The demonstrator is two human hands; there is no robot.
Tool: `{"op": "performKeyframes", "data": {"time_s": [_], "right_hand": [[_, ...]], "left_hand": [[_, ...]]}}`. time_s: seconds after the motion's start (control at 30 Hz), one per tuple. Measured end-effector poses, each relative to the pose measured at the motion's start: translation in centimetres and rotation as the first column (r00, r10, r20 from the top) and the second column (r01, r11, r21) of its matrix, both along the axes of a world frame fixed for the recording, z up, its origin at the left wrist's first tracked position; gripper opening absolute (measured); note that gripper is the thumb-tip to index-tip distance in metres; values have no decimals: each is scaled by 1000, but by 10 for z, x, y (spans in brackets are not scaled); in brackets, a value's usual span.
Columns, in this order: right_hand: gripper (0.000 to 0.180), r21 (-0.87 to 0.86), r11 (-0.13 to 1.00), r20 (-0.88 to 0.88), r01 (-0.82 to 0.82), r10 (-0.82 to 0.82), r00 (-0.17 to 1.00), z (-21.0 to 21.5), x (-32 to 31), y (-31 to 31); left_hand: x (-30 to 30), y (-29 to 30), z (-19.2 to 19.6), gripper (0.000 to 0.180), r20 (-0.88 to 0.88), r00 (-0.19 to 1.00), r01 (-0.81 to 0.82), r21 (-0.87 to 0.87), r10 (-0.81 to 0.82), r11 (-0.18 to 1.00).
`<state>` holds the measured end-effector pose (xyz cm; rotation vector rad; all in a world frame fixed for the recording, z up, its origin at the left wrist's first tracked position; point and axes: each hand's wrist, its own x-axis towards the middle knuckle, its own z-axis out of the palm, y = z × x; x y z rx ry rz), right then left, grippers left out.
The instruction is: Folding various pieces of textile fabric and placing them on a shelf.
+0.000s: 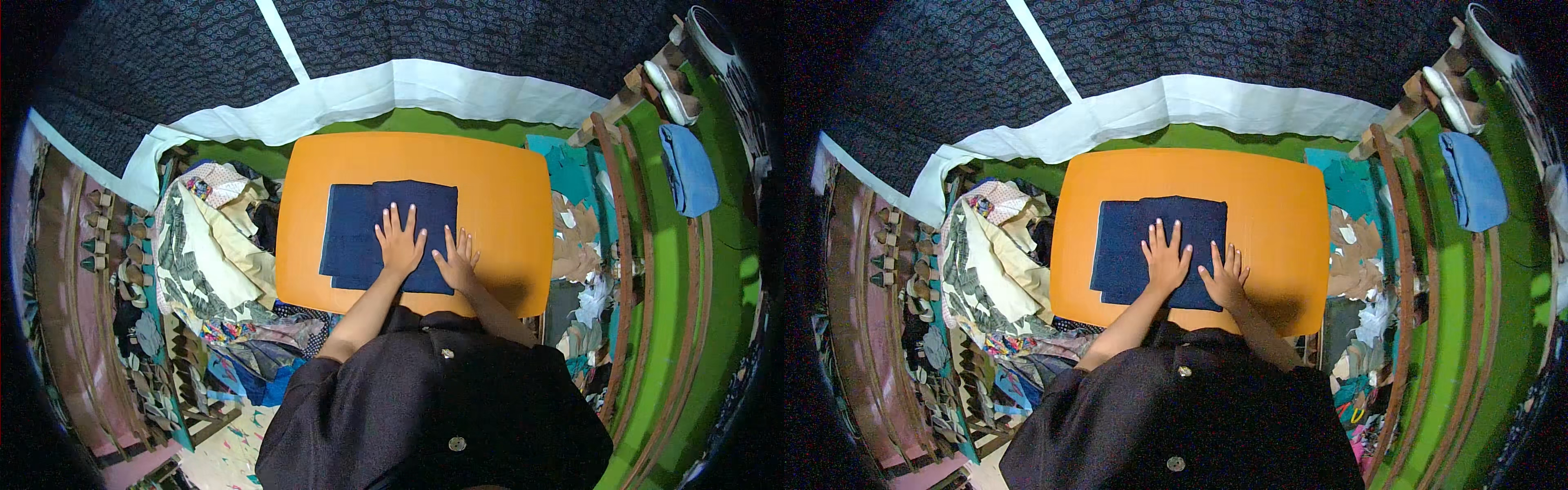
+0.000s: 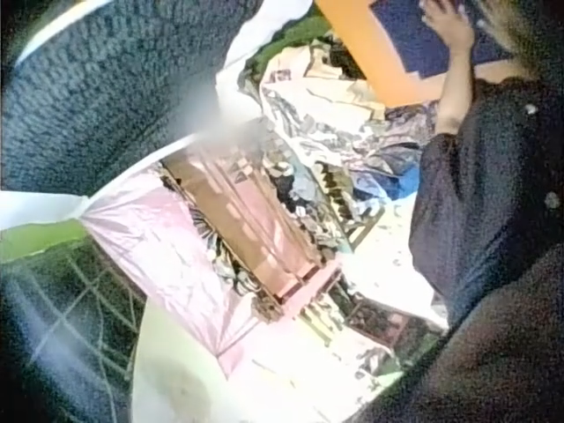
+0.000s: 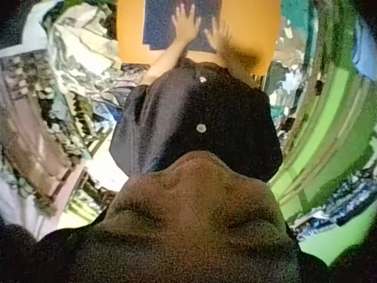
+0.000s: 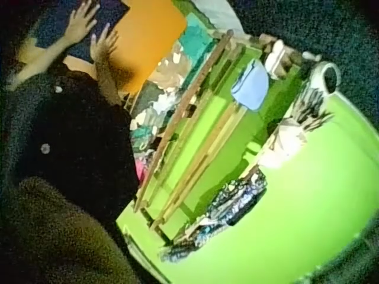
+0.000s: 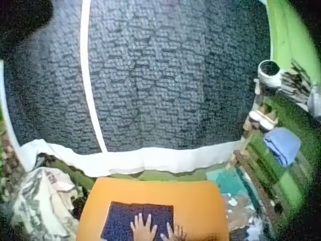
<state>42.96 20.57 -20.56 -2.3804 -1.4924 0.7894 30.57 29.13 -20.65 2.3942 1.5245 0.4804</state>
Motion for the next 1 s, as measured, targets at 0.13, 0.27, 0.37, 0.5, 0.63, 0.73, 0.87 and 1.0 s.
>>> {"op": "performKeyframes", "data": {"time_s": [0.13, 0.27, 0.37, 0.5, 0.63, 0.73, 0.87, 1.0], "right_hand": [[69, 57, 989, -240, 136, -119, 963, 1, -3, -4], [70, 223, 960, -353, 171, -84, 932, -28, 13, -4], [68, 252, 859, -891, 446, 26, 454, -15, 21, 1], [67, 53, 833, -985, 550, -45, 164, 37, 26, -5], [69, 264, 754, -954, 601, 114, 277, 81, 34, -18], [67, 449, 803, -766, 392, 121, 631, 107, 44, -20], [62, 423, 897, -527, 129, 127, 840, 124, 40, -13], [64, 493, 870, -744, 10, 416, 522, 113, 3, -4]], "left_hand": [[0, 4, -14, 57, -147, 989, 13, -106, -29, 994], [8, 4, -12, 58, -182, 982, 19, -126, -42, 992], [13, 2, -13, 58, -179, 983, 24, -131, -47, 991], [31, -6, -9, 57, -94, 995, 6, -216, -27, 976], [69, -14, 3, 56, 146, 988, 101, -392, -46, 914], [79, -17, 8, 54, 613, 789, 371, -522, 35, 768], [49, -14, 5, 55, 761, 320, 738, -574, 564, 356], [-30, -6, 41, 62, 521, 182, 870, -480, 834, 110]]}}
